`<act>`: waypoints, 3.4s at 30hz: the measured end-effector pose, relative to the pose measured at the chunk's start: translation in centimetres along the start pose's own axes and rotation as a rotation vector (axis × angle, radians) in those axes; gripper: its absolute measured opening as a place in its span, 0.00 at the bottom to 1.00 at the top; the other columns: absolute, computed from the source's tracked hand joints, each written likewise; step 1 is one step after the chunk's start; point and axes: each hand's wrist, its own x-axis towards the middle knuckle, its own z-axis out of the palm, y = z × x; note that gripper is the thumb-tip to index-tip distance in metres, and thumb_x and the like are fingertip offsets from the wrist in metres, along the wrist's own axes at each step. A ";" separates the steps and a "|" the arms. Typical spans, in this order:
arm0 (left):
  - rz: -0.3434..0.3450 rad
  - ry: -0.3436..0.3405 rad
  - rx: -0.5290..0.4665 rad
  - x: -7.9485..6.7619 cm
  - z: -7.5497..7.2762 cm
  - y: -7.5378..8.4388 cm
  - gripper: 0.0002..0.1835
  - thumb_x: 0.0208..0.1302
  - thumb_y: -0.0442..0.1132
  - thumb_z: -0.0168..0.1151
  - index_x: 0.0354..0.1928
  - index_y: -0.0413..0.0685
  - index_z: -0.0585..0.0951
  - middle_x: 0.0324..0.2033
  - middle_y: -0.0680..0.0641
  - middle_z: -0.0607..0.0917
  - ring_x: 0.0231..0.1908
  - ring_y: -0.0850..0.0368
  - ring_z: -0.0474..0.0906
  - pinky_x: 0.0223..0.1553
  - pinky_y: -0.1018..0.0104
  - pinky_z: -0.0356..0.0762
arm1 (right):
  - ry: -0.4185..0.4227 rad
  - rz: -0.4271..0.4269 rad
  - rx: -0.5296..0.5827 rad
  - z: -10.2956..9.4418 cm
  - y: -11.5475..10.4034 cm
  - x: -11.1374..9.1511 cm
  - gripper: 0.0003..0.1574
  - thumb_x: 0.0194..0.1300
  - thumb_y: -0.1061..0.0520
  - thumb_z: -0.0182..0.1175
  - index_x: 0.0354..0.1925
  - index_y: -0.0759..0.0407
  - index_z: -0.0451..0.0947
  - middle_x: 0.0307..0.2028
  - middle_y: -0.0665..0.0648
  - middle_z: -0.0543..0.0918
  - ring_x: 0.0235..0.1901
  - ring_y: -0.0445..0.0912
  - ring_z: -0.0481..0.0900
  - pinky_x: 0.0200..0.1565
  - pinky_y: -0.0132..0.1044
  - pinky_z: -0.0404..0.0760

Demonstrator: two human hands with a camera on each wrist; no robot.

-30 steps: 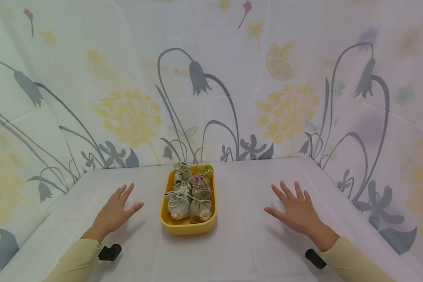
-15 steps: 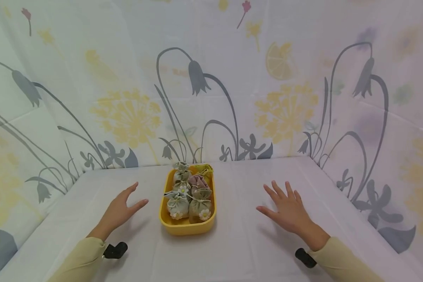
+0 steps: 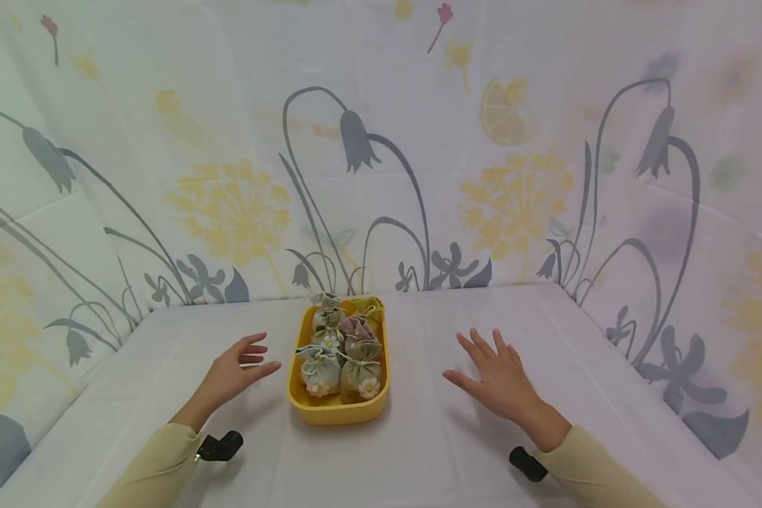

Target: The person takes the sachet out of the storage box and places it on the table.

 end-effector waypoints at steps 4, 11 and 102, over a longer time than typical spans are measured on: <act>0.009 0.000 -0.023 0.1 0.4 0.3 0.42 0.50 0.57 0.69 0.64 0.47 0.67 0.49 0.43 0.78 0.45 0.49 0.75 0.42 0.56 0.79 | 0.003 0.010 0.014 0.2 -0.6 0.2 0.45 0.62 0.35 0.54 0.67 0.60 0.61 0.66 0.68 0.58 0.64 0.73 0.43 0.57 0.70 0.47; 0.013 -0.019 -0.060 0.4 1.1 0.7 0.40 0.49 0.54 0.71 0.62 0.48 0.69 0.46 0.45 0.78 0.43 0.51 0.76 0.41 0.57 0.79 | -0.006 0.031 0.043 0.6 -1.4 0.5 0.45 0.62 0.35 0.54 0.67 0.60 0.60 0.66 0.68 0.58 0.64 0.73 0.43 0.57 0.70 0.48; -0.091 -0.166 -0.503 1.0 3.3 0.5 0.36 0.50 0.39 0.72 0.62 0.45 0.69 0.48 0.41 0.75 0.37 0.53 0.80 0.41 0.59 0.80 | -0.250 0.120 0.678 3.6 -10.4 7.4 0.18 0.60 0.50 0.63 0.43 0.61 0.82 0.39 0.53 0.83 0.41 0.45 0.78 0.44 0.41 0.79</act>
